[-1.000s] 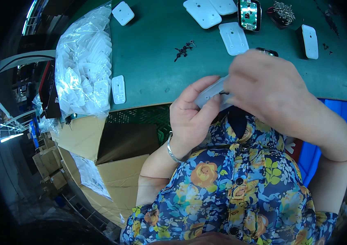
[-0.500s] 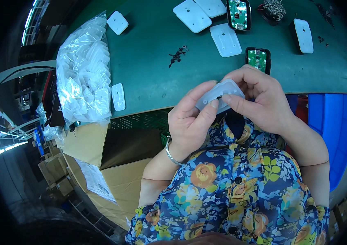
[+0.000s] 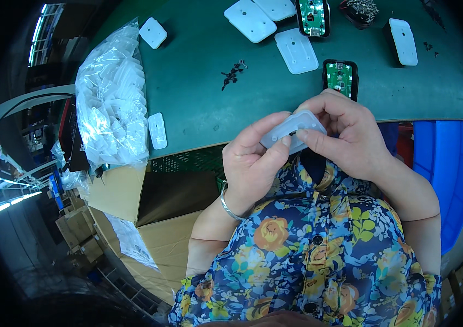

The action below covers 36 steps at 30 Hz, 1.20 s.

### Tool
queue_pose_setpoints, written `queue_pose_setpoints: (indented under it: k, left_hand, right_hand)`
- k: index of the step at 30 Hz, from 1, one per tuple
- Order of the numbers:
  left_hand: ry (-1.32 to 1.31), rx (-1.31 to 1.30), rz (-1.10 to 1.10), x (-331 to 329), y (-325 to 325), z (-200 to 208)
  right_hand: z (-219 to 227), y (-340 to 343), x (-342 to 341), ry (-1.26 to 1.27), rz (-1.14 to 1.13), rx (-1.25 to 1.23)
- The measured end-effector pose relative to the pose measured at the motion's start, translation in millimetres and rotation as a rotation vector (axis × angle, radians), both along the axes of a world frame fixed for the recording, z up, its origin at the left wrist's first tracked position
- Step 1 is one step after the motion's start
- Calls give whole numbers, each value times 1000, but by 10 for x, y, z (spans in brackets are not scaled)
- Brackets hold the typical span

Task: The person assembles small electronic devices by inserting circuit boards into white plastic housings and securing them with screws. They repeatedly pick up a housing, place a board inside, add screws, and close the unit, then set the finished device on the table.

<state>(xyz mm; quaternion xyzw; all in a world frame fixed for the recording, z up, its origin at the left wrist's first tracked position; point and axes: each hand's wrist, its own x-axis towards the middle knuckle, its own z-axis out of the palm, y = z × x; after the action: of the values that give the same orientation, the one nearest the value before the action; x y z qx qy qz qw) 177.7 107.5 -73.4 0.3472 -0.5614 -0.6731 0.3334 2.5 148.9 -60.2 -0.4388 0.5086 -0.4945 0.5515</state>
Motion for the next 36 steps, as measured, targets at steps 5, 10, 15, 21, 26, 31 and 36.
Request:
queue_pose_setpoints:
  k: [5,10,15,21,26,31,36]
  left_hand:
    - [170,206,3,-106,-31,154]
    - [282,165,-188,-450,-73,250]
    - [234,122,-267,-658,-54,215]
    - [-368,-1088,-89,-505,-362,290]
    - [-548,-1139,-297,-622,-451,246]
    - [-398,-1012,-326,-660,-430,195]
    - [-119,-477,-284,-641,-302,224]
  right_hand:
    - [-8,49,-66,-146,-4,-118]
    - [-82,45,18,-108,-216,-408]
    - [-64,98,-52,-292,-382,-325]
    - [-122,135,-483,-575,-477,-258]
    - [-205,71,-463,-770,-434,-162]
    - [-236,105,-489,-871,-399,-144]
    - [-160,155,-446,-1008,-356,-128]
